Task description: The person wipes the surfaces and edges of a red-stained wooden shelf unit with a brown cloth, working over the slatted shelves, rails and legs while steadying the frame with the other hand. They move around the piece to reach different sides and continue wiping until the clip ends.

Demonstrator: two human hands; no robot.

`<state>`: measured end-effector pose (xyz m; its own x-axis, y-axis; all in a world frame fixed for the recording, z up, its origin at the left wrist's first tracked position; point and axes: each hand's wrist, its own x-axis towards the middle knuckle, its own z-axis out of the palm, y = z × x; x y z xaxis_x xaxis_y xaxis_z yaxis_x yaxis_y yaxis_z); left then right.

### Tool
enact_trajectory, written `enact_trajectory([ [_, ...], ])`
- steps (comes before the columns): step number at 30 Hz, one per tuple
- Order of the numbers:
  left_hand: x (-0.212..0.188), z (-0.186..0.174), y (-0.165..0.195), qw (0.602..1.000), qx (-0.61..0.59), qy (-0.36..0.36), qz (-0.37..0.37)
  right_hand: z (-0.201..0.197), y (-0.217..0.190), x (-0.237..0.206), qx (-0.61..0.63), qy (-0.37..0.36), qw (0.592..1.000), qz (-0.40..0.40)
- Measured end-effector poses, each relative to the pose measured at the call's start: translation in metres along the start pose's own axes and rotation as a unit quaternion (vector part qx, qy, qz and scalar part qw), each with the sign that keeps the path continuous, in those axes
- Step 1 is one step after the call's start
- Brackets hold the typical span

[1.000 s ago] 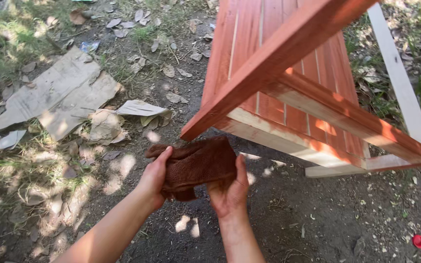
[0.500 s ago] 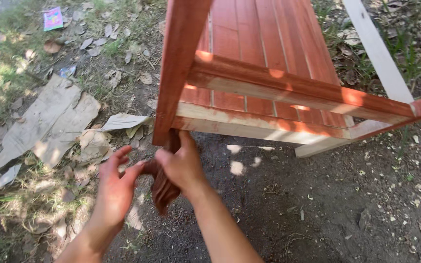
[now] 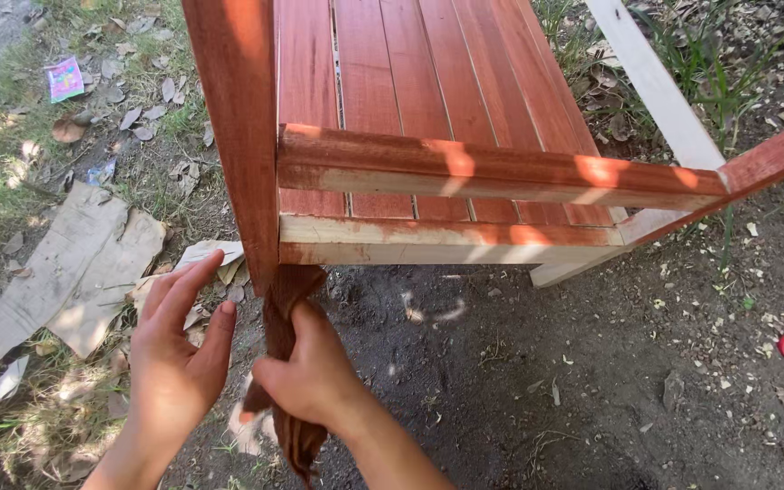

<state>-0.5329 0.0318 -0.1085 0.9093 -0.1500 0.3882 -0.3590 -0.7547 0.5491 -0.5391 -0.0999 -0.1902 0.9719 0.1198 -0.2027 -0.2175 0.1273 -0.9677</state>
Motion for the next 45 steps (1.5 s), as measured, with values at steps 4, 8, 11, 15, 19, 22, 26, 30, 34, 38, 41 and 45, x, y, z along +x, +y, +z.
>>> enact_trajectory([
  [4,0.001,0.004,-0.005,1.000,0.019,-0.003,-0.001,-0.002,-0.006,0.006,0.036,-0.027,0.998,-0.044],
  [8,0.001,0.006,-0.009,0.999,0.025,-0.022,-0.011,-0.003,-0.010,0.008,-0.043,-0.038,0.998,0.037],
  [11,0.003,0.007,-0.010,0.999,0.027,-0.007,-0.018,-0.003,-0.004,0.001,-0.070,0.002,0.997,-0.035],
  [15,0.007,0.009,-0.008,0.999,0.046,-0.008,0.006,0.001,0.012,0.004,-0.060,-0.019,0.997,-0.053],
  [19,0.011,0.008,-0.008,0.999,0.042,-0.011,-0.002,0.020,0.018,0.019,-0.089,-0.058,0.985,0.133],
  [22,0.010,0.005,-0.010,0.999,0.042,0.002,0.000,0.031,0.013,0.019,0.158,-0.126,0.979,0.008],
  [26,-0.004,-0.010,-0.014,0.998,0.066,-0.004,-0.023,0.024,0.015,0.003,0.150,-0.124,0.975,0.111],
  [30,-0.009,-0.020,-0.025,0.996,0.062,0.001,-0.066,-0.002,0.015,-0.013,0.158,-0.091,0.959,0.217],
  [34,-0.011,-0.012,-0.029,0.996,0.036,-0.013,-0.078,-0.004,0.015,-0.011,0.133,-0.026,0.983,0.124],
  [38,-0.009,-0.005,-0.024,0.998,0.036,-0.023,-0.037,0.014,0.012,0.008,0.097,0.006,0.992,0.080],
  [41,-0.005,0.003,-0.020,0.997,0.042,-0.032,-0.052,0.020,0.009,0.017,0.065,-0.007,0.991,0.114],
  [45,-0.005,0.007,-0.020,0.998,0.039,-0.029,-0.029,0.013,0.016,0.008,0.058,-0.007,0.996,0.067],
])
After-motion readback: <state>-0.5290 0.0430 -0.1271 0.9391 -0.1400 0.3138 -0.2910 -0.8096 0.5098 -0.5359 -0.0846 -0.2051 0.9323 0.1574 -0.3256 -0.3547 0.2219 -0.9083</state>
